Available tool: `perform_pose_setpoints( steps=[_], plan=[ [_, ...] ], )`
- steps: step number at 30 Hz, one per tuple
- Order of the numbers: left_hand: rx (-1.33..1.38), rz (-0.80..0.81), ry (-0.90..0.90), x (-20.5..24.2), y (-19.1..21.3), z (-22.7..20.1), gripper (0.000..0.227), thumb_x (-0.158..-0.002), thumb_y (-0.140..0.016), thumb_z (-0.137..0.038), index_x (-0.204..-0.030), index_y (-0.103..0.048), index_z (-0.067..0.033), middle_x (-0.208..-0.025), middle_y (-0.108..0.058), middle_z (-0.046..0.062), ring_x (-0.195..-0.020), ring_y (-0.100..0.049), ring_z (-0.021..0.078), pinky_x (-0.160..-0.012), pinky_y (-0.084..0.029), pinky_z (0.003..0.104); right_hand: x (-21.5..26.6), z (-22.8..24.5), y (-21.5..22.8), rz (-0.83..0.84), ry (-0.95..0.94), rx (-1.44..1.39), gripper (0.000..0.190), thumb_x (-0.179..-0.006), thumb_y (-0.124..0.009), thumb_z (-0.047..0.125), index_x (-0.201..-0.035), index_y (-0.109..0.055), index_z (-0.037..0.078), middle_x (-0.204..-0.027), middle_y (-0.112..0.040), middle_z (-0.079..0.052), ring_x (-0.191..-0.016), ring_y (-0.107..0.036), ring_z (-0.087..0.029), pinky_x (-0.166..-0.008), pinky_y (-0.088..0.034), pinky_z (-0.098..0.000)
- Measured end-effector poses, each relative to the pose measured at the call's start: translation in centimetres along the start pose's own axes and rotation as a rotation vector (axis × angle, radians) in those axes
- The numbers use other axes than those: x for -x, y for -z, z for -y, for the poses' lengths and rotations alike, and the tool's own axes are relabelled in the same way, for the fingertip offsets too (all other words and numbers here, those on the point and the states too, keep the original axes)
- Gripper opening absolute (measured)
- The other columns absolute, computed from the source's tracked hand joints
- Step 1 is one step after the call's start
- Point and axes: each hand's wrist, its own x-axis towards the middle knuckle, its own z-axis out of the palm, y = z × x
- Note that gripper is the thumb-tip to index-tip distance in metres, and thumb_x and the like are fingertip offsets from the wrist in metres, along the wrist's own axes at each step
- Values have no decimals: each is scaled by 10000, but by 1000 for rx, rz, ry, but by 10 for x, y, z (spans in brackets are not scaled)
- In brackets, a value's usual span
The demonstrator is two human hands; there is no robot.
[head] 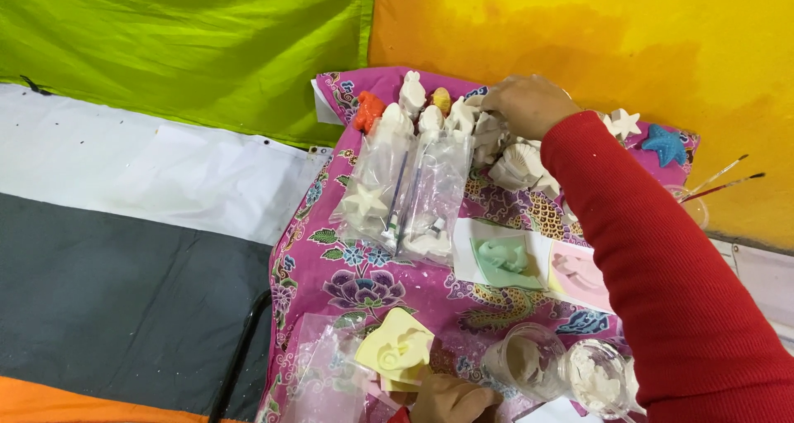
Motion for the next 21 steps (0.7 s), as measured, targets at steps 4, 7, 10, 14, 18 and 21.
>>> perform_pose_setpoints(
  steps=[4,7,10,14,18,21],
  plan=[
    [33,11,5,1,-1,2,32,-838,-720,-35,-834,-716,-4,-618,-678,84,-500,-643,201,-497,-519,291,-1,-4,-4,42,-11,61,161,-913,-671,53,-1000,-745,167,-956,-739,-7,-914,-635,-180,-911,-511,-369],
    [-10,7,-9,2,-2,1,80,-824,-754,-48,-897,-724,-33,-639,-683,59,-522,-664,198,-495,-525,292,6,-8,-4,11,-4,120,102,-954,-639,129,-988,-720,182,-907,-704,3,-894,-609,-170,-961,-477,-373],
    [-4,-35,-32,-11,7,-12,209,-758,-813,-160,-897,-698,-54,-631,-698,62,-491,-663,213,-486,-511,297,25,-10,17,-50,24,142,110,-1015,-603,258,-985,-695,207,-892,-702,13,-882,-617,-166,-941,-468,-364],
    [-97,-108,26,-2,0,-11,123,-815,-777,-179,-882,-708,-102,-606,-681,9,-472,-643,182,-557,-498,285,62,1,64,-119,-53,-80,200,-905,-731,251,-1033,-668,111,-1004,-696,-53,-917,-642,-247,-875,-510,-395],
    [62,-118,32,-19,20,-22,140,-762,-739,-13,-893,-689,-12,-711,-724,78,-504,-637,223,-504,-508,292,111,39,105,5,-347,-736,275,-907,-711,189,-1153,-677,70,-927,-740,-111,-803,-675,-197,-712,-532,-307],
    [159,-140,90,-12,6,-5,132,-744,-705,60,-801,-679,-55,-526,-519,-28,-382,-378,109,-349,-288,249,162,74,110,59,-446,-1118,79,-897,-708,111,-957,-712,58,-841,-720,-105,-734,-673,-199,-724,-592,-341]
  ],
)
